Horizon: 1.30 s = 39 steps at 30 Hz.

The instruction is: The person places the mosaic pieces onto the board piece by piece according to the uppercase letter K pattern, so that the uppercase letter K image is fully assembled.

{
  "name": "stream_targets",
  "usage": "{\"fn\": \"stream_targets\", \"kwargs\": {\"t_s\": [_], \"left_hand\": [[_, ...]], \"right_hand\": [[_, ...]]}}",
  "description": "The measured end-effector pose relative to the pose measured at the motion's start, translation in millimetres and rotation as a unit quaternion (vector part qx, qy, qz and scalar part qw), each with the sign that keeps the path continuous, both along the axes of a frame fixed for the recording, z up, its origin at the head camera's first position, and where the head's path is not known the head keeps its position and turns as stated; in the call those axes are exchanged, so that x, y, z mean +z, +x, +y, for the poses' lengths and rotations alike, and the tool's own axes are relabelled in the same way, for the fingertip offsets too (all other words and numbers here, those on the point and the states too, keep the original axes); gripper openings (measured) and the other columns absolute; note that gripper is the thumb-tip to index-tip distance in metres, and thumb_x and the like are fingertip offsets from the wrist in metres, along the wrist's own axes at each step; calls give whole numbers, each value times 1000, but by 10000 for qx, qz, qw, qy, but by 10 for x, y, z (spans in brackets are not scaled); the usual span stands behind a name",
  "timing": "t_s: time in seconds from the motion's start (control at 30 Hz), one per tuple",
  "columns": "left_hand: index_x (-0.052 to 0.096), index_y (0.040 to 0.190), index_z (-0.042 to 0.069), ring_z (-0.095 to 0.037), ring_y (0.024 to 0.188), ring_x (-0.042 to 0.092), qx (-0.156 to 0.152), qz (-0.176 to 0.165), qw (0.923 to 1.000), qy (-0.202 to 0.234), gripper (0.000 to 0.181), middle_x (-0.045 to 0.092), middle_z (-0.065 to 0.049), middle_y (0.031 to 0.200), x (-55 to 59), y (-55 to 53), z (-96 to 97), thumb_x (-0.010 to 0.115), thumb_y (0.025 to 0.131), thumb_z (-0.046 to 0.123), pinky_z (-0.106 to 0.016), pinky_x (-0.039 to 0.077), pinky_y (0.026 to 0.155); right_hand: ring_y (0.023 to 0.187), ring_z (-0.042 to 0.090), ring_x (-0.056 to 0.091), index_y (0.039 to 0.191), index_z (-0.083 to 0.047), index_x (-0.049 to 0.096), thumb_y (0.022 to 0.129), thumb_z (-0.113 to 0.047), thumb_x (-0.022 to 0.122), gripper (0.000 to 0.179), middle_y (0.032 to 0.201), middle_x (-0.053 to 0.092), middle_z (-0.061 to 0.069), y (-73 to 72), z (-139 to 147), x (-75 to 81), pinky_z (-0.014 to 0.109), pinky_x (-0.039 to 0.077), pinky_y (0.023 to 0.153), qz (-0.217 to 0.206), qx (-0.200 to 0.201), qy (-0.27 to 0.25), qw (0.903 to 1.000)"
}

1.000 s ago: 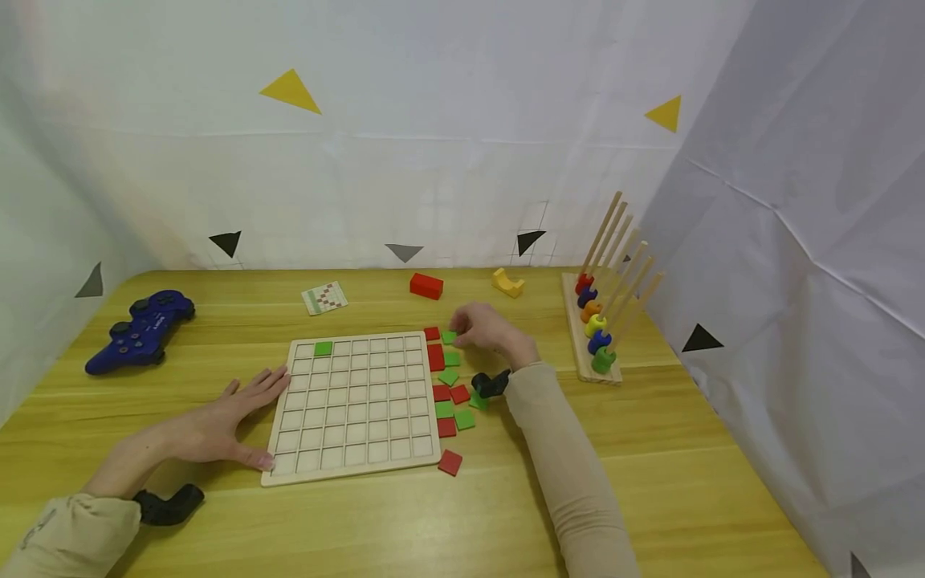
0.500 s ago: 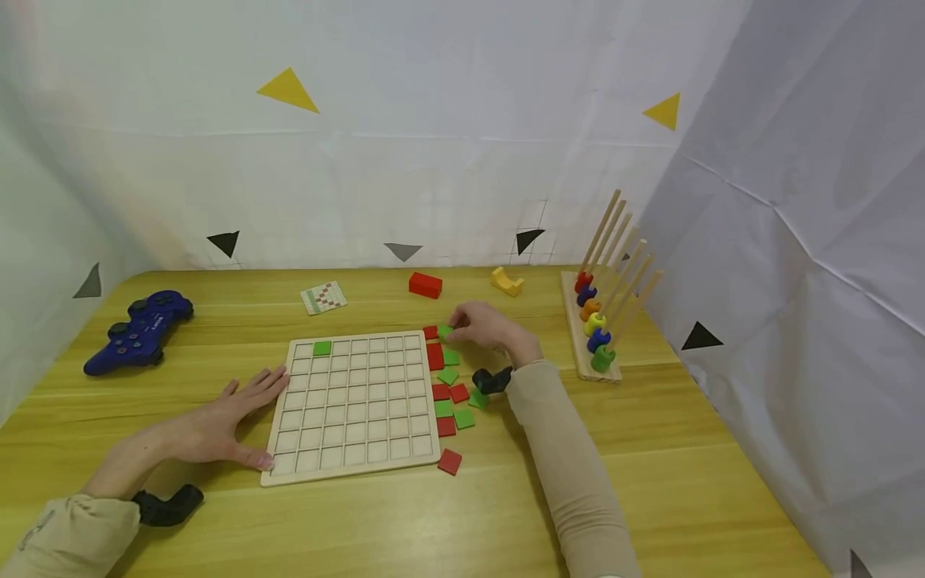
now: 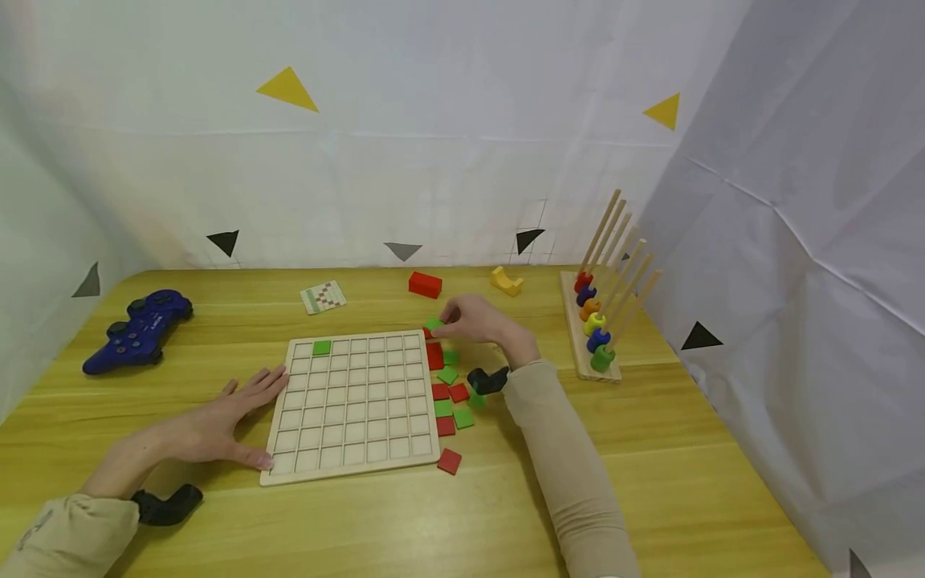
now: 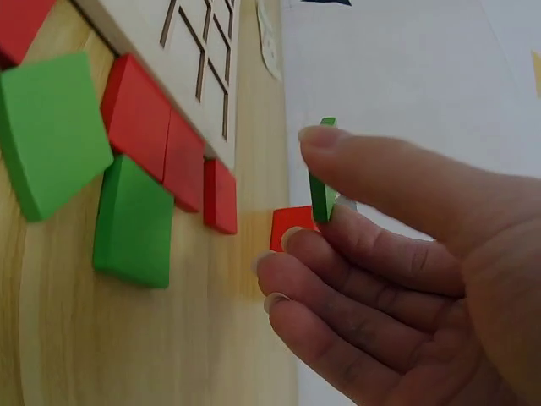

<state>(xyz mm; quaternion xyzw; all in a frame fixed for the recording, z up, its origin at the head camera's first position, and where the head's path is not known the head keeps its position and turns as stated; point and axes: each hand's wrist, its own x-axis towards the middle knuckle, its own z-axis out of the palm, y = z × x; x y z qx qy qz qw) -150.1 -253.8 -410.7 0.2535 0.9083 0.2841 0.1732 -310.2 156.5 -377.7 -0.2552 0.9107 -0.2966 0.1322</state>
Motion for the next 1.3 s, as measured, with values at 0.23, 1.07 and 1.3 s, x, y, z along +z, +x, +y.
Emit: {"fn": "stream_targets", "kwargs": {"t_s": [0.23, 1.07, 1.3], "left_hand": [[16, 159, -1, -49, 151, -3, 2, -20, 10000, -46, 122, 1, -22, 167, 10, 3, -3, 81, 73, 58, -74, -7, 112], [15, 159, -1, -49, 150, -5, 11, -68, 10000, -19, 122, 0, -22, 167, 9, -8, 3, 81, 74, 55, -73, -8, 113], [14, 159, -1, -49, 151, -6, -5, -88, 9999, -60, 121, -1, -22, 167, 4, -8, -3, 81, 75, 55, -73, -9, 113]], "right_hand": [[90, 19, 65, 105, -6, 71, 88, -30, 78, 29, 100, 71, 6, 60, -89, 57, 34, 56, 81, 11, 46, -66, 10000], [93, 16, 64, 116, -5, 69, 97, -27, 68, 29, 109, 71, 6, 360, -961, 306, 30, 55, 85, 290, 696, 505, 9959], [97, 19, 65, 116, -4, 68, 98, -24, 66, 27, 110, 70, 8, 472, -1297, 321, 29, 54, 87, 583, 1053, 573, 9911]]}}
